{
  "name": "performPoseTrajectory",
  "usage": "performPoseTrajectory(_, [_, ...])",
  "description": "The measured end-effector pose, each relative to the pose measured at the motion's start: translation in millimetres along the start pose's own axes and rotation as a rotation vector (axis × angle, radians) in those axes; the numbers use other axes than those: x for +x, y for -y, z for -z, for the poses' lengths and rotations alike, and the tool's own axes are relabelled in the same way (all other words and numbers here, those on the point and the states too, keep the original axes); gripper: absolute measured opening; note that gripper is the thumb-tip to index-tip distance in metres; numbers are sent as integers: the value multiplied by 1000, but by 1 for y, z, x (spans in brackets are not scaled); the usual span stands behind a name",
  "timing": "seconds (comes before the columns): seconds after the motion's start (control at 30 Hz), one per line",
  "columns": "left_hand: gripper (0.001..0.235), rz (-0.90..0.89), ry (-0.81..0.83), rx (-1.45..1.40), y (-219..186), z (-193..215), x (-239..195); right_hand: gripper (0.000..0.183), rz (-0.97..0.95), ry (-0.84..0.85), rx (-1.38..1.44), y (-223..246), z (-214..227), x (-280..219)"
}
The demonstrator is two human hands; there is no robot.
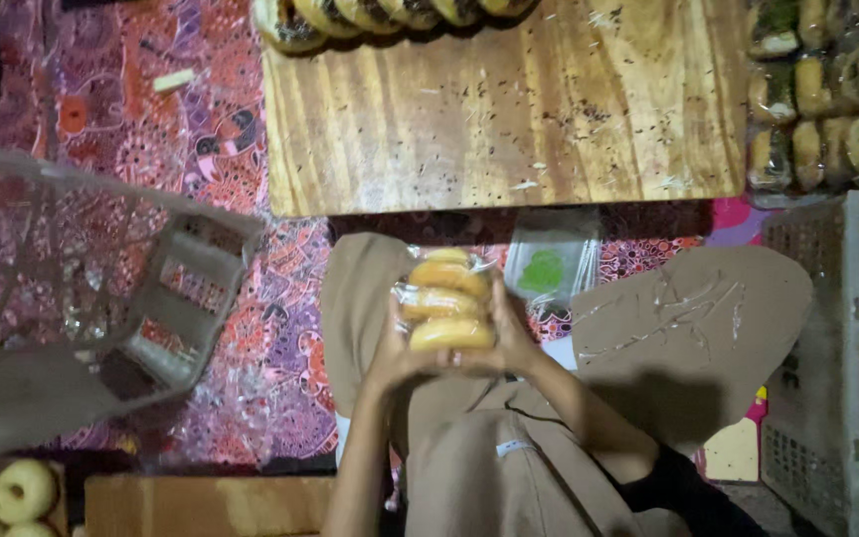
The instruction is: The person sits on a patterned floor mat and repeatedly picks doughnuts from a wooden board, places them into clear plastic bags, and sets the packaged doughnuts into a nearby crate. The task involves handling doughnuts and plastic bags by hand.
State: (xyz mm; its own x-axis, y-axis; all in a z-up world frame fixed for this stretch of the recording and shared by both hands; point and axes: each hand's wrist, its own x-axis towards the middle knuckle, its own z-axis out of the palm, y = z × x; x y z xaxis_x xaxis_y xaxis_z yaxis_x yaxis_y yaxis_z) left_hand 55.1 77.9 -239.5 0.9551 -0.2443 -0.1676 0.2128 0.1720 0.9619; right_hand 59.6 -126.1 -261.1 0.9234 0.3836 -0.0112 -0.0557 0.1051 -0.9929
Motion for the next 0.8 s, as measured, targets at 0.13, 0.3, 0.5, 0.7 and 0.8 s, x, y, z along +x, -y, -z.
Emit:
performPoseTrajectory(0.13, [124, -575, 54, 510, -63, 2, -70, 127, 583, 396, -614, 41, -14, -7])
performPoseTrajectory(0.3, [77, -556, 152, 983, -24, 27, -110, 129, 649, 492, -486, 35, -35, -1])
performPoseTrajectory(0.5, [94, -45, 345, 477, 58, 30, -118, 115, 704, 388, -414, 22, -18, -36])
performPoseTrajectory(0.7, [124, 394, 220, -162, 79, -101, -3, 95, 258, -163, -371, 45, 89, -124])
performPoseTrajectory(0.8, [133, 310, 286, -259, 54, -171, 12, 84, 96, -619, -634, 82, 160, -197])
